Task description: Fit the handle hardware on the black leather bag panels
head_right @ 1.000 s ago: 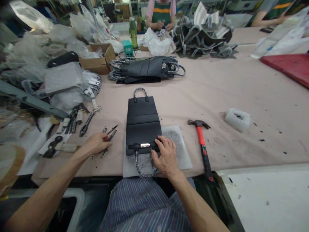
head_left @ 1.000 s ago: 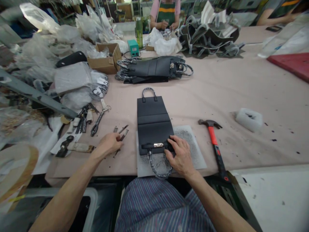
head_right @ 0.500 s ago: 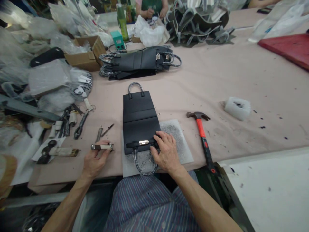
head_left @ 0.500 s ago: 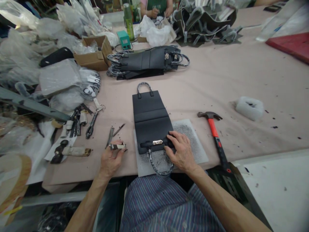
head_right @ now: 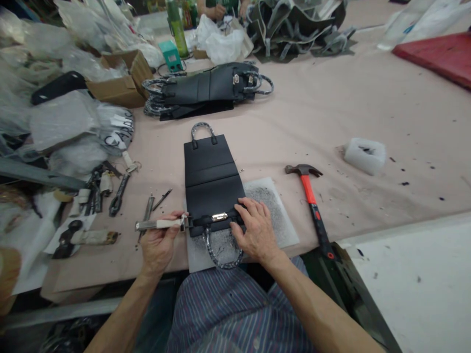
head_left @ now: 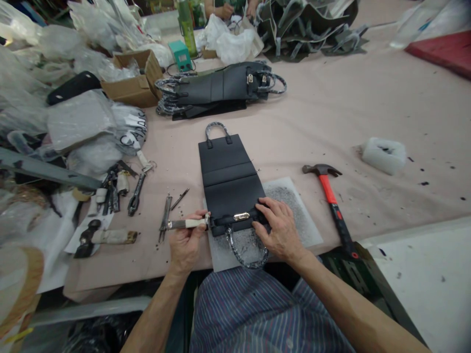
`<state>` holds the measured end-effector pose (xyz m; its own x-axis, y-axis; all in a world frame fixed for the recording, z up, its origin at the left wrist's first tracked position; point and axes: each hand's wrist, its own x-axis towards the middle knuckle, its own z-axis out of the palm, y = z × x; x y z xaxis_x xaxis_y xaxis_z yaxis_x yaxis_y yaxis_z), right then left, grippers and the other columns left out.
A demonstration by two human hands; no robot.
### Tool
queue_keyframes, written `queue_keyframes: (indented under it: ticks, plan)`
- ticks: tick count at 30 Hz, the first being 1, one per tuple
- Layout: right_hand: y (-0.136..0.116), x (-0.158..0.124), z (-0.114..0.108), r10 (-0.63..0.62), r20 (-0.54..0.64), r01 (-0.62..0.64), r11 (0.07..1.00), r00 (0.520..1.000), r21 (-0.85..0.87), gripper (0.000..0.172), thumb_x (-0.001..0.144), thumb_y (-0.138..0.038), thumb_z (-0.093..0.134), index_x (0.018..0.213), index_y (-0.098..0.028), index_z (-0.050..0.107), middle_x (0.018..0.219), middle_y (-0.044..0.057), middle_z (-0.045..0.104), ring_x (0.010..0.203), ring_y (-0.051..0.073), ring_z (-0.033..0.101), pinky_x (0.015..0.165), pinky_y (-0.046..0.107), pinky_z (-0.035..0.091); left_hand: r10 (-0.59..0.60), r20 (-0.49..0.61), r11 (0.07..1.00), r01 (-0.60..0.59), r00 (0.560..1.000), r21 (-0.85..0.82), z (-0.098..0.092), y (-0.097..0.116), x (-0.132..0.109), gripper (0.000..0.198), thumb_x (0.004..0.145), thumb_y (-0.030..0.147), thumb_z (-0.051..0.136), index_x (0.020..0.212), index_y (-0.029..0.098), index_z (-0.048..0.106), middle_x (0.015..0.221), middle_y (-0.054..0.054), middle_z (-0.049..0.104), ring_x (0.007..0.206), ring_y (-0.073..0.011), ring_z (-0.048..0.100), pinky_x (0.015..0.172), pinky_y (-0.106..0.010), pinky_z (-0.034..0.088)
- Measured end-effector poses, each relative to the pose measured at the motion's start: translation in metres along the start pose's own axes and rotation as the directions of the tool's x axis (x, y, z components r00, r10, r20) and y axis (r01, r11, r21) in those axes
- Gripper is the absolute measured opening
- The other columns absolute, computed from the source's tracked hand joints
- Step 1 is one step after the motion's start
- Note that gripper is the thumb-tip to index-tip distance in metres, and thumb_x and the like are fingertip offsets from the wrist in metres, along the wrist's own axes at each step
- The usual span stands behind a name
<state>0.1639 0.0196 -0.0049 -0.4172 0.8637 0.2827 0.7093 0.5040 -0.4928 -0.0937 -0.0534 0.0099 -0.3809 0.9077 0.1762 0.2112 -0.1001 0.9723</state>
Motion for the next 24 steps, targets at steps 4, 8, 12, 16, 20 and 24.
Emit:
queue_keyframes:
  ticks: [4, 8, 12, 16, 20, 24]
  plan:
    - [0.0, 0.0, 0.0, 0.001, 0.005, -0.001, 1.0, 1.0, 0.004, 0.04, 0.091, -0.034, 0.061, 0.129, -0.021, 0.061, 0.141, 0.012, 0.058, 0.131, 0.033, 0.051, 0.116, 0.055, 0.031, 0.049, -0.001, 0.997, -0.049, 0.999, -0.062, 0.01, -0.01, -0.005, 0.012, 0.091, 0.025, 0.071, 0.099, 0.017, 0.066, 0.112, -0.01, 0.077, 0.099, -0.023, 0.077, 0.092, -0.039, 0.062]
    - [-0.002, 0.001, -0.002, 0.011, 0.013, -0.011, 1.0, 1.0, -0.002, 0.04, 0.091, -0.032, 0.062, 0.129, -0.019, 0.06, 0.141, 0.013, 0.058, 0.131, 0.033, 0.051, 0.116, 0.055, 0.03, 0.109, 0.011, 0.992, -0.108, 0.994, -0.067, 0.01, -0.016, -0.007, 0.012, 0.091, 0.02, 0.07, 0.102, 0.018, 0.066, 0.114, -0.009, 0.076, 0.102, -0.0229, 0.076, 0.097, -0.041, 0.06]
    - [-0.004, 0.002, -0.002, 0.021, 0.018, -0.021, 1.0, 1.0, -0.003, 0.039, 0.091, -0.031, 0.062, 0.128, -0.02, 0.06, 0.141, 0.012, 0.058, 0.132, 0.032, 0.05, 0.117, 0.055, 0.03, 0.141, 0.04, 0.99, -0.14, 0.989, -0.028, 0.011, -0.019, -0.009, 0.012, 0.092, 0.017, 0.068, 0.103, 0.018, 0.066, 0.117, -0.01, 0.075, 0.104, -0.0226, 0.075, 0.099, -0.042, 0.059]
    - [-0.003, 0.002, -0.002, 0.027, 0.021, -0.027, 1.0, 0.999, -0.006, 0.039, 0.091, -0.031, 0.062, 0.128, -0.02, 0.059, 0.141, 0.012, 0.058, 0.133, 0.032, 0.05, 0.118, 0.054, 0.029, 0.157, 0.042, 0.988, -0.157, 0.987, -0.009, 0.011, -0.022, -0.011, 0.015, 0.092, 0.014, 0.067, 0.106, 0.019, 0.065, 0.118, -0.01, 0.074, 0.105, -0.0223, 0.074, 0.099, -0.042, 0.059]
    - [-0.003, 0.002, -0.003, 0.032, 0.026, -0.032, 0.999, 0.999, -0.007, 0.04, 0.091, -0.031, 0.062, 0.129, -0.019, 0.059, 0.142, 0.012, 0.057, 0.133, 0.032, 0.05, 0.119, 0.054, 0.028, 0.183, 0.07, 0.983, -0.184, 0.981, 0.004, 0.01, -0.024, -0.01, 0.018, 0.092, 0.012, 0.066, 0.109, 0.02, 0.063, 0.12, -0.009, 0.072, 0.107, -0.0222, 0.074, 0.099, -0.042, 0.059]
    - [-0.004, 0.002, -0.004, 0.038, 0.031, -0.037, 0.999, 0.999, -0.006, 0.039, 0.091, -0.03, 0.062, 0.128, -0.019, 0.059, 0.142, 0.012, 0.058, 0.134, 0.032, 0.049, 0.119, 0.054, 0.028, 0.273, 0.13, 0.956, -0.284, 0.953, 0.076, 0.009, -0.024, -0.006, 0.017, 0.092, 0.011, 0.065, 0.107, 0.019, 0.062, 0.117, -0.009, 0.072, 0.108, -0.022, 0.072, 0.099, -0.042, 0.058]
